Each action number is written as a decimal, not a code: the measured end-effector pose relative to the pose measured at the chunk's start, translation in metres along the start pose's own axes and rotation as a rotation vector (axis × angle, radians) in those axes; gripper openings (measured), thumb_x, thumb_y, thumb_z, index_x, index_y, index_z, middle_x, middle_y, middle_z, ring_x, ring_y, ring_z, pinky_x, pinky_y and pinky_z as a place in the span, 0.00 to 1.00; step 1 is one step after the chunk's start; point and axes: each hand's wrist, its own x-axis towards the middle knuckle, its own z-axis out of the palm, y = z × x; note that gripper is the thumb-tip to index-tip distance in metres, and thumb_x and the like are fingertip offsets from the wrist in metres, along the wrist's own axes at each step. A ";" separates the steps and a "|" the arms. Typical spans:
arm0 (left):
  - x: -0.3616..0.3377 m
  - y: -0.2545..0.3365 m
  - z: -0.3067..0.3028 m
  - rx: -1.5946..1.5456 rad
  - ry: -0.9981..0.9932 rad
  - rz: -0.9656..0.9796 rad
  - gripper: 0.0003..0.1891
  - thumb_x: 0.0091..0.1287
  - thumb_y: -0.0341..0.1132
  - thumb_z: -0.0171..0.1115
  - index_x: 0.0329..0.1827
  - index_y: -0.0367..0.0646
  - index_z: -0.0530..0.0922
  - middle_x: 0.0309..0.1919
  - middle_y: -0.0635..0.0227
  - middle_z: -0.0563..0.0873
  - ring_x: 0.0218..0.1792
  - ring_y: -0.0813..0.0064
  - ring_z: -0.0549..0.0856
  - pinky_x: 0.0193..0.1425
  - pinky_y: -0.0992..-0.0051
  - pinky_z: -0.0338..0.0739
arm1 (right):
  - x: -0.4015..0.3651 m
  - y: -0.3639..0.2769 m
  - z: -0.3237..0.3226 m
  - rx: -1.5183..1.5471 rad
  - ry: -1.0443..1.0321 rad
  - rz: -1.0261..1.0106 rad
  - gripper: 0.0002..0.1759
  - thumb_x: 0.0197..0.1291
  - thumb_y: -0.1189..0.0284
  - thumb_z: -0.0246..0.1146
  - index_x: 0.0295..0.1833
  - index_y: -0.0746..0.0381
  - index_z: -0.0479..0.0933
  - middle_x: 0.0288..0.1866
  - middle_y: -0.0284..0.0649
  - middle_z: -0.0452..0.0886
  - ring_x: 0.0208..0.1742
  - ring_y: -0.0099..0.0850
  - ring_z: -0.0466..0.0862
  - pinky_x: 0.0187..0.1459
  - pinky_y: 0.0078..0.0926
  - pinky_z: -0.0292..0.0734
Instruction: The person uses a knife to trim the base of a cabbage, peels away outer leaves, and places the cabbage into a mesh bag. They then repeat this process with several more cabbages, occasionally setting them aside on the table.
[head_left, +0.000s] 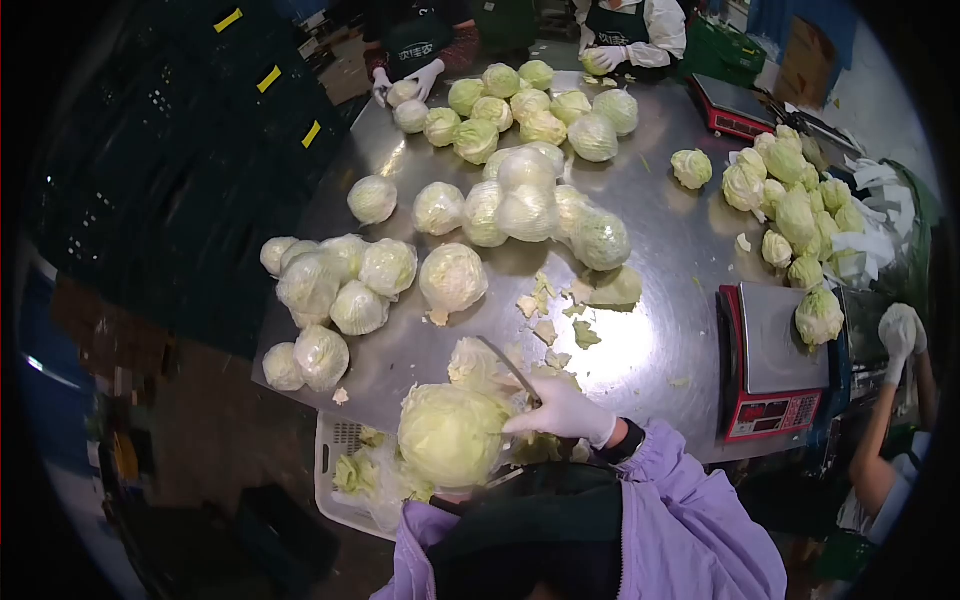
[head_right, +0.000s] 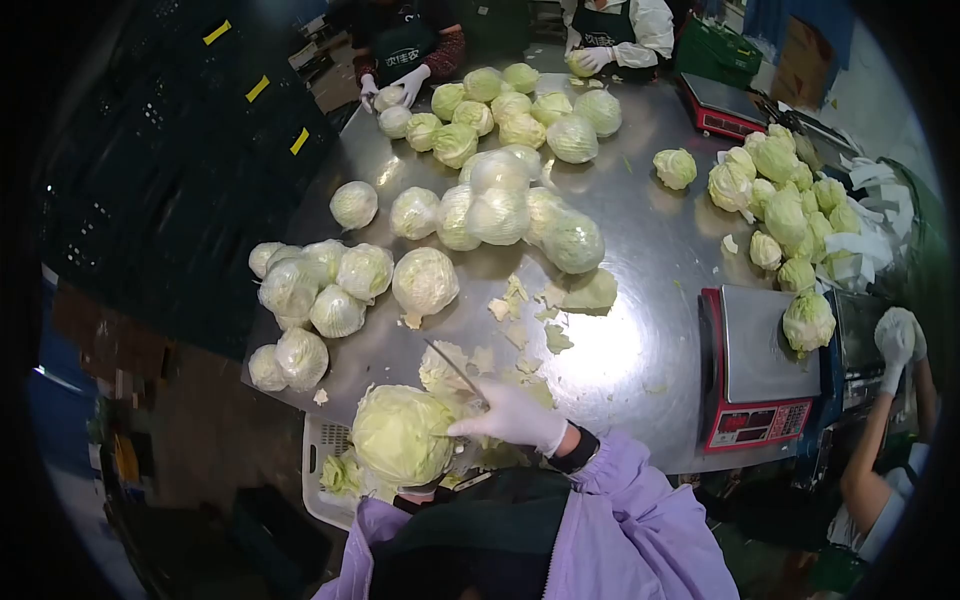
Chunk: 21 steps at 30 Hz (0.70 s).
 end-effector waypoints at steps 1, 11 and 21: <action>0.000 0.001 -0.004 0.003 -0.003 -0.008 0.34 0.73 0.58 0.40 0.76 0.49 0.53 0.74 0.60 0.59 0.74 0.58 0.59 0.76 0.55 0.55 | -0.001 -0.001 0.000 0.000 0.009 0.002 0.33 0.52 0.56 0.73 0.59 0.63 0.75 0.37 0.46 0.82 0.35 0.38 0.79 0.40 0.34 0.73; -0.007 0.002 -0.027 0.277 -0.022 0.163 0.29 0.76 0.52 0.41 0.75 0.48 0.55 0.70 0.61 0.66 0.70 0.62 0.65 0.75 0.60 0.57 | -0.032 -0.024 -0.065 0.211 -0.493 0.246 0.24 0.54 0.62 0.72 0.52 0.65 0.78 0.35 0.39 0.82 0.30 0.24 0.77 0.35 0.23 0.72; 0.011 0.019 0.052 0.042 -0.357 -0.064 0.43 0.67 0.68 0.46 0.77 0.51 0.51 0.73 0.60 0.62 0.73 0.58 0.62 0.76 0.55 0.56 | -0.010 0.007 -0.009 0.285 0.028 0.420 0.17 0.56 0.68 0.68 0.48 0.64 0.77 0.34 0.31 0.77 0.29 0.21 0.74 0.29 0.21 0.70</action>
